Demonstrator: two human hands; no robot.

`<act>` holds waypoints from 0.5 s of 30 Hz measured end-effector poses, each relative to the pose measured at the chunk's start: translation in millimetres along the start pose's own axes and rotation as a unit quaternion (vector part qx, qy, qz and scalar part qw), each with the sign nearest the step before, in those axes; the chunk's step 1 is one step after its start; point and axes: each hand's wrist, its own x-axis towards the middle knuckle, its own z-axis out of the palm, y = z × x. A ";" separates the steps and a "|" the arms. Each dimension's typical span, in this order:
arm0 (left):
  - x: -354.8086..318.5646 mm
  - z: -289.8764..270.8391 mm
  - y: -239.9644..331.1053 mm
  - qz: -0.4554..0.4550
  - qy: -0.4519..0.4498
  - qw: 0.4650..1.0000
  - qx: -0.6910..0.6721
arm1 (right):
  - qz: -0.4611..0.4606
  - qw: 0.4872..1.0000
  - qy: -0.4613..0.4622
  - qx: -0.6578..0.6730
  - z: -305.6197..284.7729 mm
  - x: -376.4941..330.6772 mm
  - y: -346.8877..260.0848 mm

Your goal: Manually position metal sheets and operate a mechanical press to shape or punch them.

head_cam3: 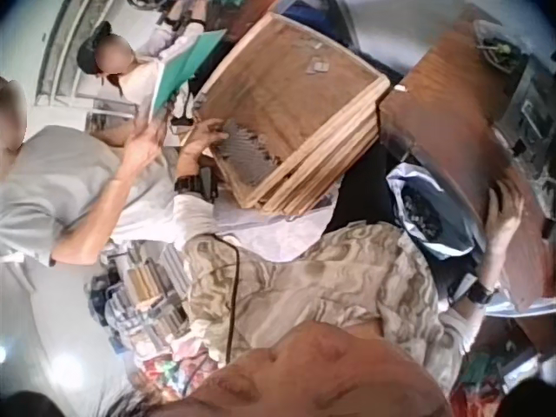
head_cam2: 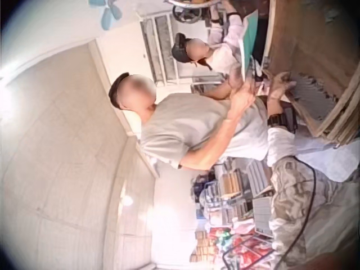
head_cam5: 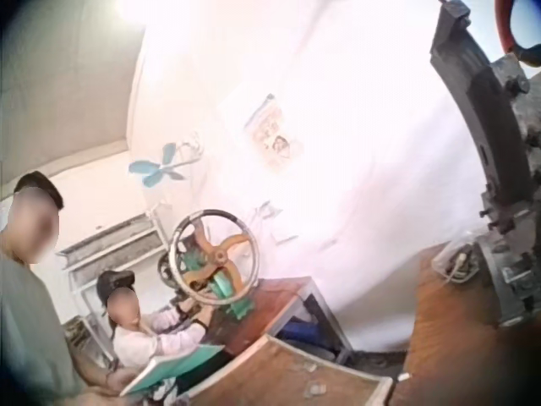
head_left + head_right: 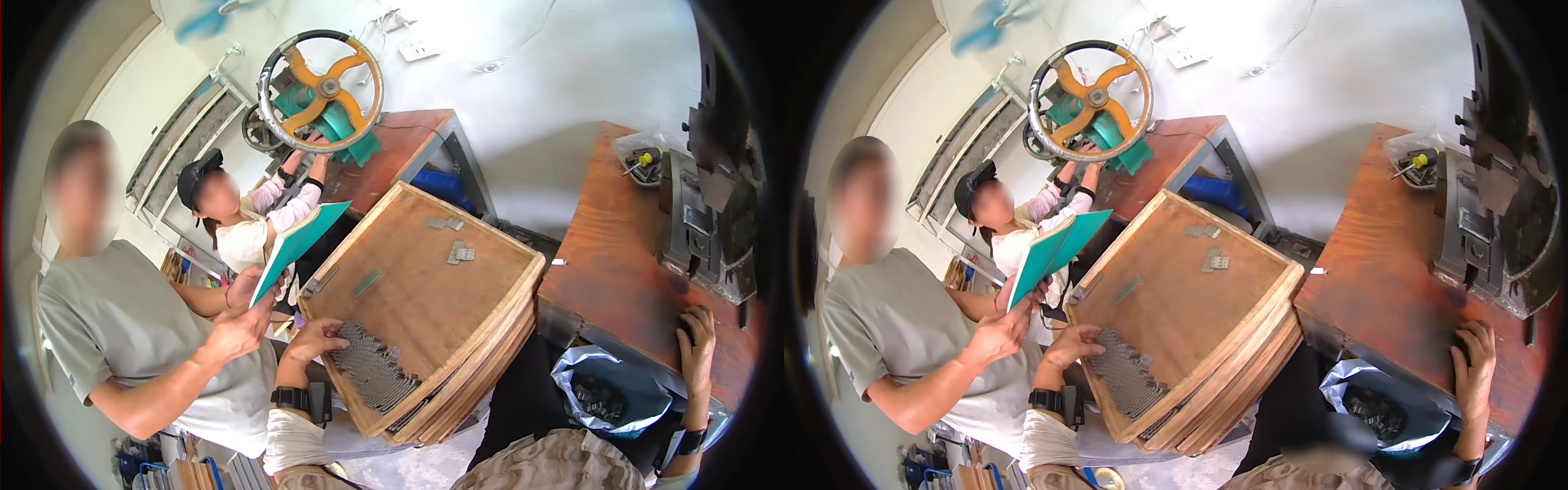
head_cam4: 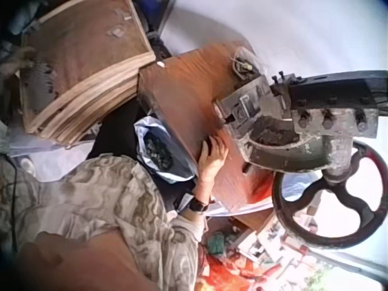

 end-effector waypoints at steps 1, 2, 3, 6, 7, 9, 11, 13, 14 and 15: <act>-1.7 -2.9 -1.5 -0.003 0.005 1.000 -0.002 | -0.003 1.000 0.002 -0.010 3.9 -0.7 4.6; -3.4 -5.5 -3.3 -0.007 0.006 1.000 0.006 | -0.007 1.000 0.000 -0.012 7.4 -0.6 8.1; 0.2 -7.3 -7.6 -0.008 0.001 1.000 0.009 | -0.010 1.000 -0.002 -0.016 6.9 -0.4 7.7; 3.5 -13.9 -21.1 -0.010 0.005 1.000 -0.015 | -0.017 0.999 0.000 -0.028 8.4 -0.5 9.9; 2.8 -16.0 -21.8 -0.013 0.006 1.000 -0.017 | -0.016 1.000 -0.002 -0.026 9.1 -0.3 11.4; 5.3 -13.6 -15.3 -0.022 0.013 0.999 0.030 | -0.012 1.000 -0.004 -0.029 9.0 -2.5 14.9; 0.8 -6.5 -12.5 -0.004 0.014 1.000 0.024 | -0.012 0.999 -0.013 -0.037 9.6 -3.7 16.7; -1.1 -0.1 -5.1 0.016 0.015 1.000 0.019 | -0.012 0.999 -0.008 -0.045 10.0 -3.4 15.4; -5.0 3.3 -1.9 0.029 0.035 0.995 0.093 | -0.016 0.999 -0.005 -0.050 9.7 -3.6 14.4; -6.8 5.6 -0.6 0.041 0.054 0.984 0.166 | -0.015 0.999 -0.006 -0.051 9.4 -3.4 12.9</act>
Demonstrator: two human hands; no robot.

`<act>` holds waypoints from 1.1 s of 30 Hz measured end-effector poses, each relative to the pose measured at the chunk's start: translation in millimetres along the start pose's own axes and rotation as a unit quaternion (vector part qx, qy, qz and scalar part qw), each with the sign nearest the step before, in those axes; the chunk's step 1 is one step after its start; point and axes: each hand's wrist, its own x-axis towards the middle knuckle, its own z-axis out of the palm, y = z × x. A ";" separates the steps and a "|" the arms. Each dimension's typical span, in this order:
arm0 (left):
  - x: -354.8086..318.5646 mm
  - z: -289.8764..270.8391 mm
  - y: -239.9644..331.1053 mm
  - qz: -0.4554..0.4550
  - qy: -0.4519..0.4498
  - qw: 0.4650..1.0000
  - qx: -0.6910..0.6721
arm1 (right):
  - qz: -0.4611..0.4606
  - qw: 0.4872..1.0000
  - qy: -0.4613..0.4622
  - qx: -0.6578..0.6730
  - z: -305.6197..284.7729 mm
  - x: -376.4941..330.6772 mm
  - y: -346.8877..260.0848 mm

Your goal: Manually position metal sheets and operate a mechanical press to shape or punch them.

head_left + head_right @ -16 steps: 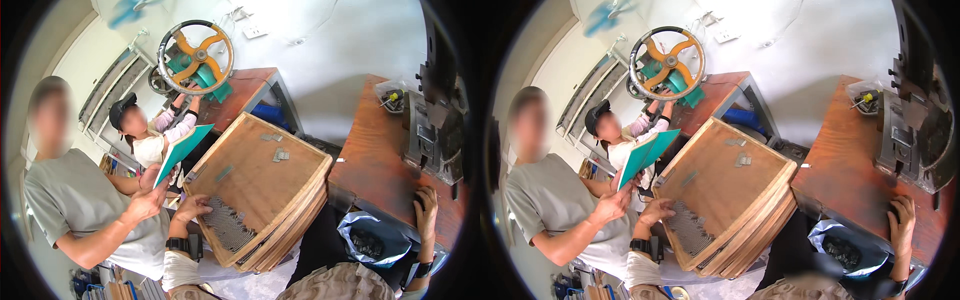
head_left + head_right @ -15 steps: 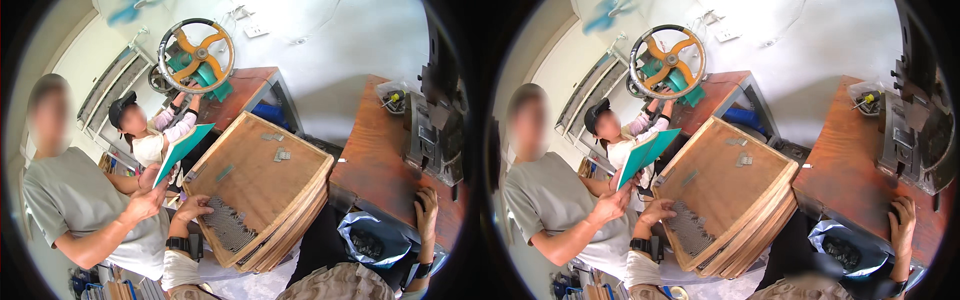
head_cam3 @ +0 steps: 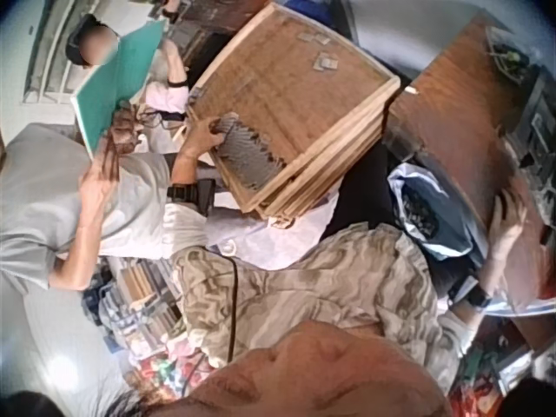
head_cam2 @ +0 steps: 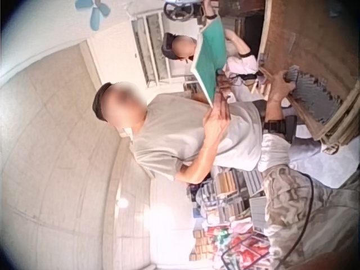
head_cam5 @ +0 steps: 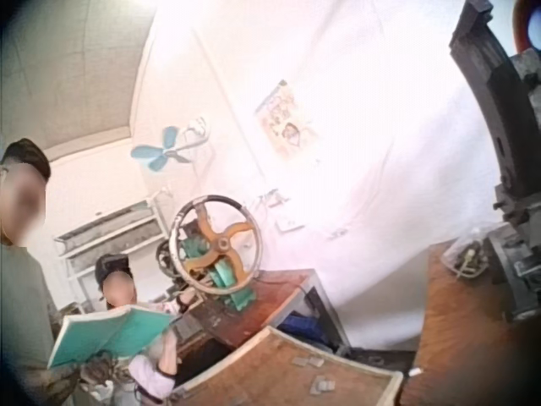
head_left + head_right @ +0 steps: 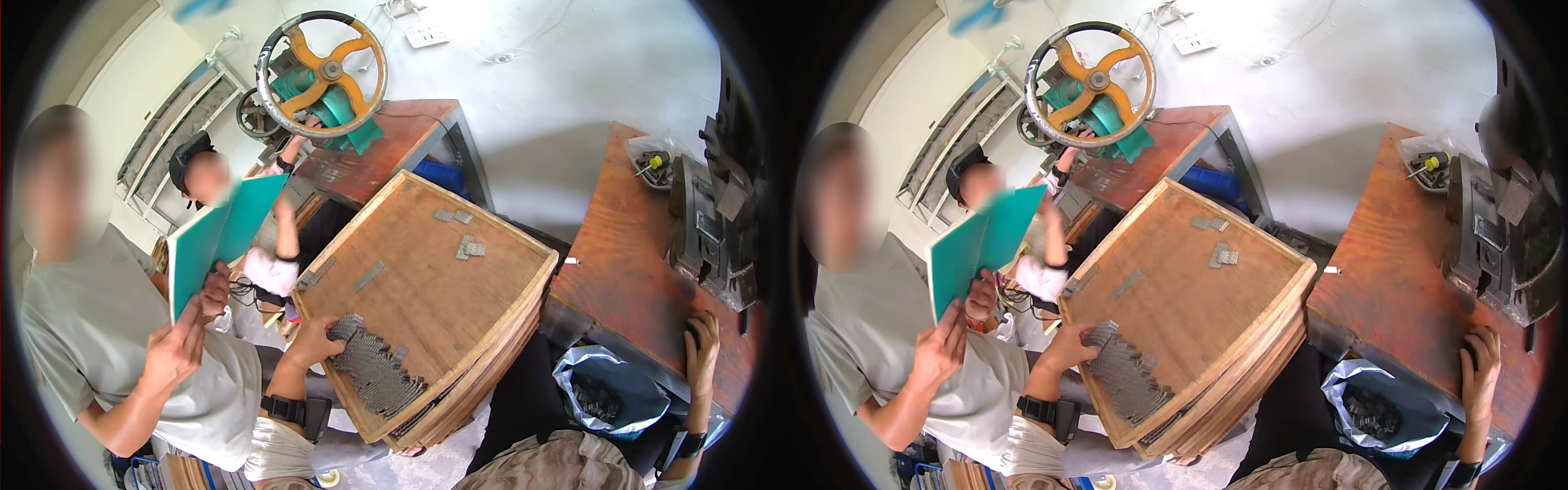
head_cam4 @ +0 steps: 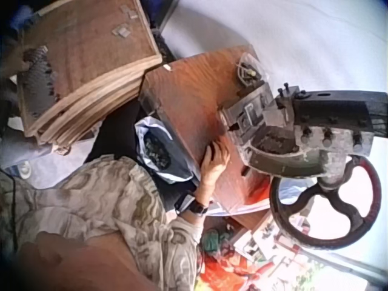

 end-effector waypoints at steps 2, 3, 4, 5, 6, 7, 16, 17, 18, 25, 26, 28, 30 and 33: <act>1.3 -0.3 -3.9 -0.007 0.016 1.000 -0.006 | 0.001 1.000 0.005 0.007 0.4 2.5 -3.3; 2.9 -1.6 -8.0 -0.014 0.033 0.999 -0.012 | 0.000 1.000 0.005 0.008 1.3 3.6 -4.1; 5.0 -2.3 -12.6 -0.021 0.050 0.998 -0.017 | -0.001 1.000 0.002 0.014 2.3 4.5 -4.5; 5.1 1.0 -16.4 0.013 0.051 0.996 -0.067 | -0.001 1.000 0.000 0.016 1.0 4.5 -5.6; 4.0 2.3 -18.4 0.017 0.051 0.996 -0.067 | 0.002 1.000 0.003 0.015 -0.1 5.1 -6.5; 2.8 2.7 -18.3 0.003 0.058 0.997 -0.040 | -0.001 1.000 0.003 0.014 -1.4 6.1 -7.3; 23.4 7.5 -7.0 -0.049 0.143 0.988 0.025 | 0.001 1.000 0.015 -0.001 -16.4 4.9 -12.5; 22.9 2.3 16.2 -0.067 0.144 0.986 -0.053 | 0.007 1.000 0.021 0.004 -14.6 4.7 -14.3; 22.0 -6.9 37.3 -0.022 0.125 0.988 -0.082 | 0.009 1.000 0.023 0.017 -13.4 8.1 -17.9; 43.6 59.6 259.1 0.264 -0.063 0.947 -0.171 | -0.038 0.998 0.032 0.026 -12.8 15.9 -20.3; 40.7 84.1 300.2 0.311 -0.112 0.936 -0.123 | -0.034 0.998 0.030 0.033 -16.4 12.3 -15.5; 34.1 142.3 356.9 0.384 -0.185 0.901 -0.074 | -0.004 0.997 0.014 0.078 -18.5 8.3 -11.4; 22.8 200.6 397.6 0.506 -0.172 0.845 0.004 | 0.015 0.993 0.004 0.117 -24.5 9.5 -16.9; 11.4 271.5 425.1 0.567 -0.167 0.806 0.034 | 0.014 0.996 -0.036 0.081 -26.3 13.6 -16.4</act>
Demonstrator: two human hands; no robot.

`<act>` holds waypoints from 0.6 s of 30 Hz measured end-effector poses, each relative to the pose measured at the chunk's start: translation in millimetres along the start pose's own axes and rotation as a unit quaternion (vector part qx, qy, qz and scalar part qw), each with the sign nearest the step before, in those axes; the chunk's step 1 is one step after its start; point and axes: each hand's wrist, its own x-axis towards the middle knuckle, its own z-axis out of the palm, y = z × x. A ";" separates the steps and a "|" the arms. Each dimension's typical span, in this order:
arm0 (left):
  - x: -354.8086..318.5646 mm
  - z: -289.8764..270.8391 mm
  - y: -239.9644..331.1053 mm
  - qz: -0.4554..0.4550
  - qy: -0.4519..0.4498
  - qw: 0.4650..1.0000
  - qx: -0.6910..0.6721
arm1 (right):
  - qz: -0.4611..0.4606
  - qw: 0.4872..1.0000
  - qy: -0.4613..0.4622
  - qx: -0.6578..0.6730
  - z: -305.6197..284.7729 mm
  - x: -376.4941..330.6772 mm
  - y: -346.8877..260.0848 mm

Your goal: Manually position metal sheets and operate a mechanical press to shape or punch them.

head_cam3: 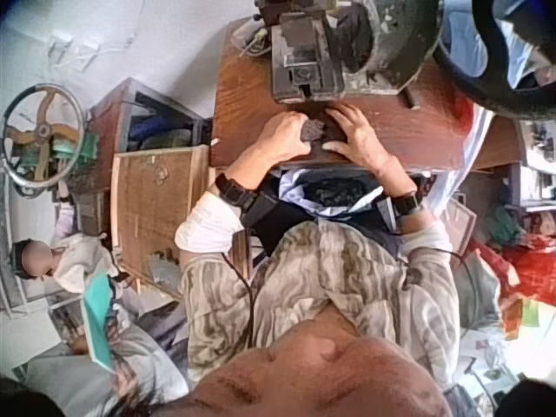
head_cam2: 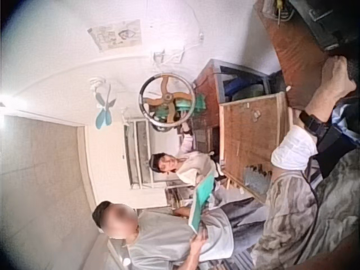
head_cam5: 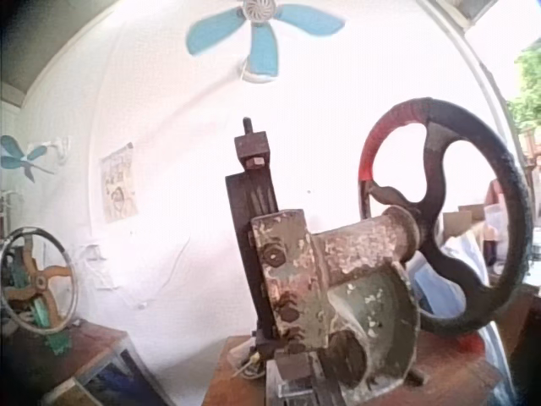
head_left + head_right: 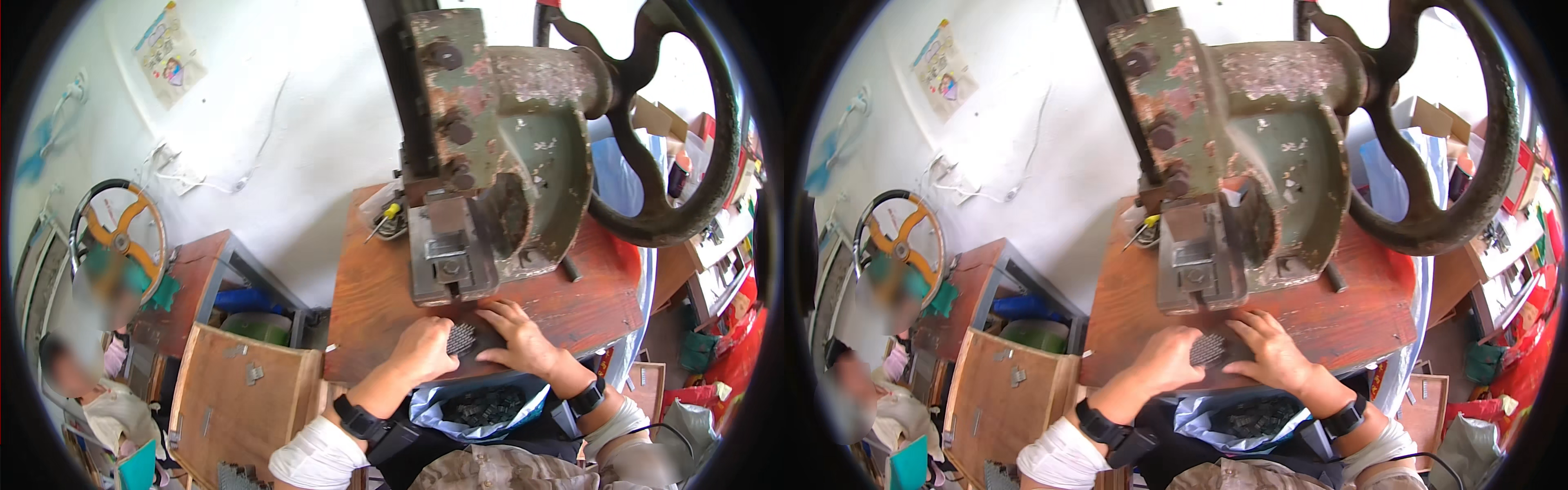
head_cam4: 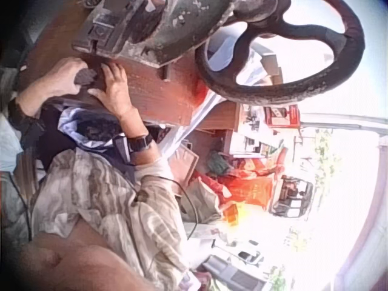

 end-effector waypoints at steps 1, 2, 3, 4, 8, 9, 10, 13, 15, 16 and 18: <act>5.0 8.2 3.3 -0.002 -0.004 1.000 0.030 | -0.009 1.000 -0.006 -0.026 2.0 3.8 -1.2; 8.2 9.1 3.3 0.000 -0.029 0.999 0.021 | 0.013 0.998 -0.038 -0.038 5.9 4.5 1.3; 7.4 9.2 4.1 0.007 -0.033 0.999 0.019 | 0.021 0.998 -0.035 -0.042 9.4 6.3 4.2; 3.5 9.1 5.2 0.022 -0.003 0.999 0.037 | -0.004 0.996 -0.056 -0.075 13.1 8.6 7.2; -12.5 22.6 -6.4 0.035 0.072 0.997 -0.021 | 0.001 0.988 -0.087 -0.125 19.1 5.8 12.8; -18.5 26.3 -10.6 0.041 0.113 0.992 -0.047 | 0.021 0.984 -0.088 -0.150 17.5 4.6 9.7; -22.2 31.2 -11.5 0.046 0.142 0.987 -0.054 | 0.051 0.973 -0.105 -0.198 9.5 3.3 11.6; -22.7 36.5 -8.2 0.054 0.169 0.983 -0.054 | 0.095 0.954 -0.152 -0.242 9.0 7.2 -2.5; -21.1 36.3 -7.1 0.054 0.171 0.982 -0.067 | 0.082 0.959 -0.155 -0.221 24.1 10.2 -7.0; -21.1 36.4 -6.8 0.059 0.170 0.982 -0.061 | 0.067 0.965 -0.157 -0.198 28.0 10.5 -6.9; -23.7 35.3 -7.6 0.061 0.171 0.982 -0.054 | 0.058 0.965 -0.164 -0.196 29.2 10.7 -7.0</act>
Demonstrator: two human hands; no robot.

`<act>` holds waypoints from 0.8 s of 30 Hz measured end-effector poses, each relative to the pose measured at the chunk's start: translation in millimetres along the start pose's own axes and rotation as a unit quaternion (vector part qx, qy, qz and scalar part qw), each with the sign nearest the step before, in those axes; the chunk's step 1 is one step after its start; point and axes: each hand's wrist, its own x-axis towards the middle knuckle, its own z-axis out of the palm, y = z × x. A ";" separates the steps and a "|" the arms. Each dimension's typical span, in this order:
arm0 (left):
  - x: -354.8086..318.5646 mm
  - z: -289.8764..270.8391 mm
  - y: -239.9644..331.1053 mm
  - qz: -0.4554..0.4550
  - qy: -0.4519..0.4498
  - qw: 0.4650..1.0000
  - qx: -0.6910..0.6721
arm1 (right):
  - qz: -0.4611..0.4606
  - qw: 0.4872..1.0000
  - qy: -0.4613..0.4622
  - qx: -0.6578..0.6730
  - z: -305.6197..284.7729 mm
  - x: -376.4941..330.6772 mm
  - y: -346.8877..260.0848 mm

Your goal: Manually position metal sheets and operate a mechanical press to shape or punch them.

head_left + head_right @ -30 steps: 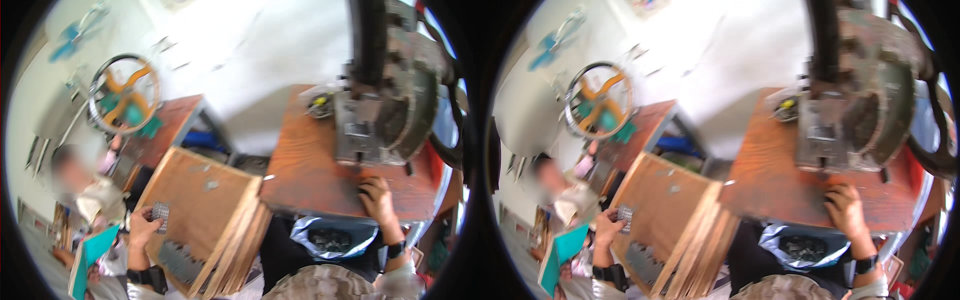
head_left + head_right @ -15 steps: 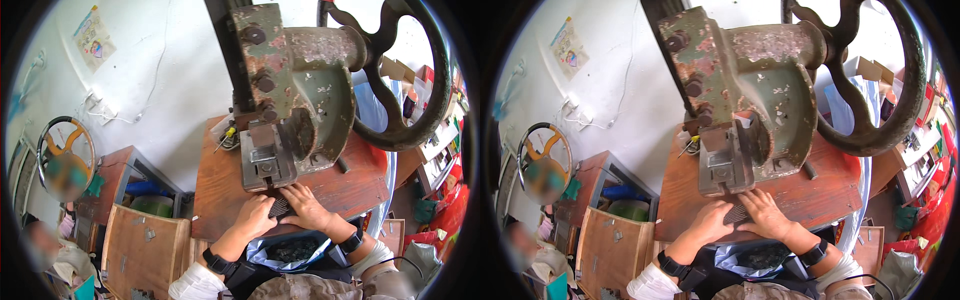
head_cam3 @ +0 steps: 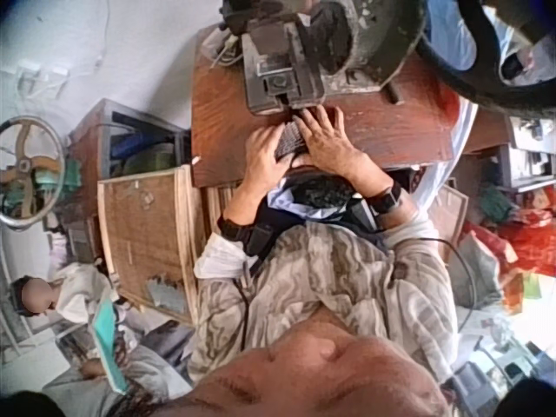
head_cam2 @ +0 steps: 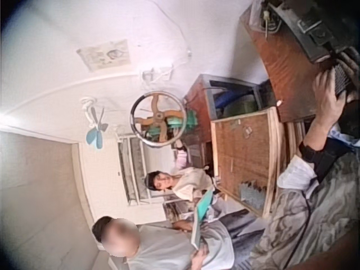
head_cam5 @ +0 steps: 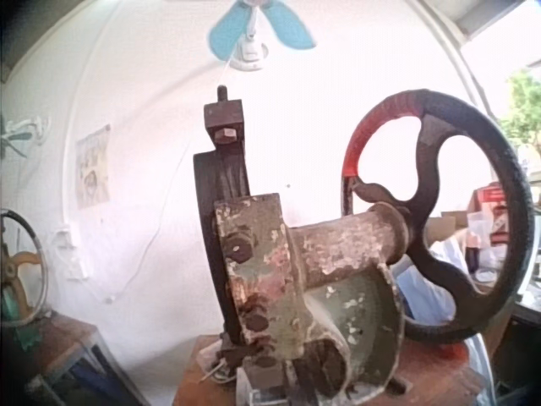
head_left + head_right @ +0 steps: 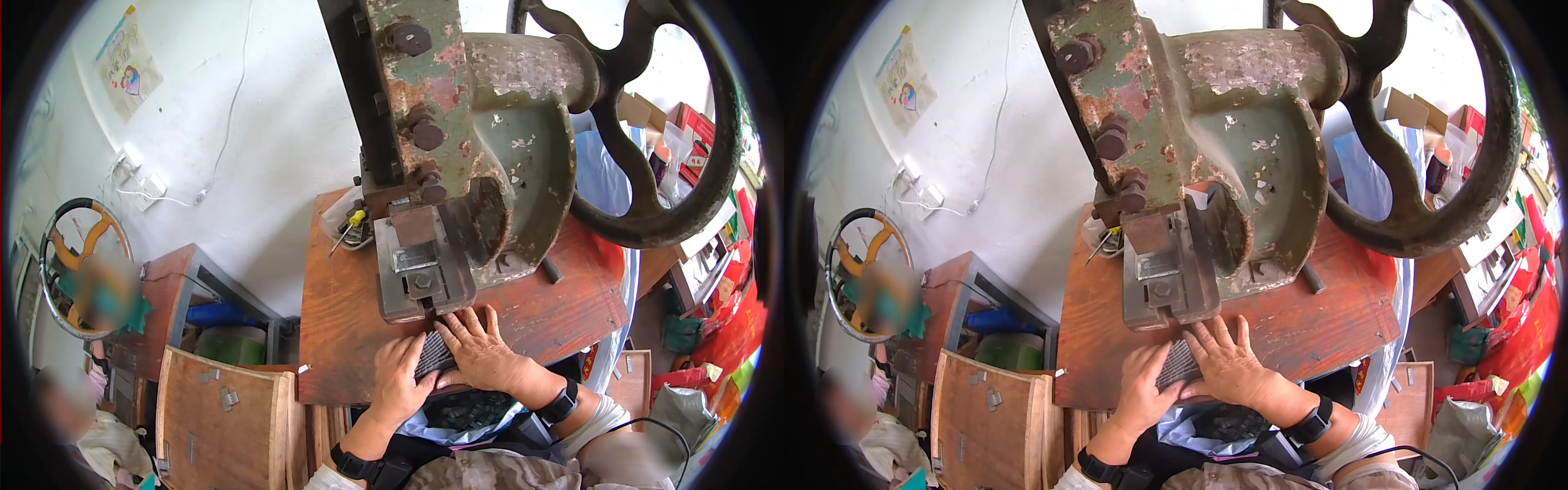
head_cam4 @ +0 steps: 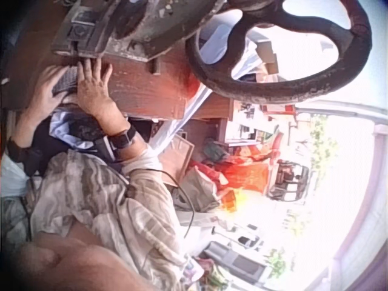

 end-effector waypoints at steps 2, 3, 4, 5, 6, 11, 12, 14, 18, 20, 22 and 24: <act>0.4 -2.3 0.3 0.018 -0.014 0.999 0.042 | -0.038 0.999 0.000 0.012 -8.4 1.4 3.9; 0.5 -2.6 1.4 0.018 -0.014 0.999 0.041 | -0.037 0.999 -0.001 0.011 -12.2 3.1 9.8; 0.7 -2.6 2.7 -0.004 -0.012 1.000 0.012 | -0.066 0.996 0.007 0.062 -14.8 4.1 15.9; 0.1 -1.7 3.9 -0.027 -0.010 0.999 -0.017 | -0.095 0.989 0.015 0.114 -15.9 4.9 20.1; 0.3 -1.9 4.6 -0.028 -0.011 0.999 -0.018 | -0.104 0.983 0.037 0.146 -18.9 8.1 15.2; 1.1 -0.4 7.5 -0.053 -0.006 0.999 -0.006 | -0.110 0.970 0.071 0.207 -9.0 10.1 17.1; 1.2 -1.4 6.5 -0.053 -0.007 0.999 -0.005 | -0.112 0.967 0.084 0.212 -8.7 10.1 18.4; 3.5 -4.2 3.3 -0.018 0.006 1.000 -0.011 | -0.114 0.964 0.099 0.217 -8.7 10.3 19.6; 11.6 -1.0 9.3 -0.029 -0.020 0.997 0.070 | -0.116 0.970 0.084 0.198 -11.3 10.7 20.5; 14.0 -0.4 12.6 -0.052 -0.044 0.993 0.093 | -0.122 0.969 0.086 0.197 -12.5 10.0 21.4; 8.3 1.5 9.4 -0.050 -0.010 0.995 0.086 | -0.102 0.952 0.122 0.261 -11.4 7.0 23.4; 0.1 -8.5 6.3 -0.085 0.034 0.996 0.016 | -0.099 0.945 0.129 0.283 -8.2 4.1 28.2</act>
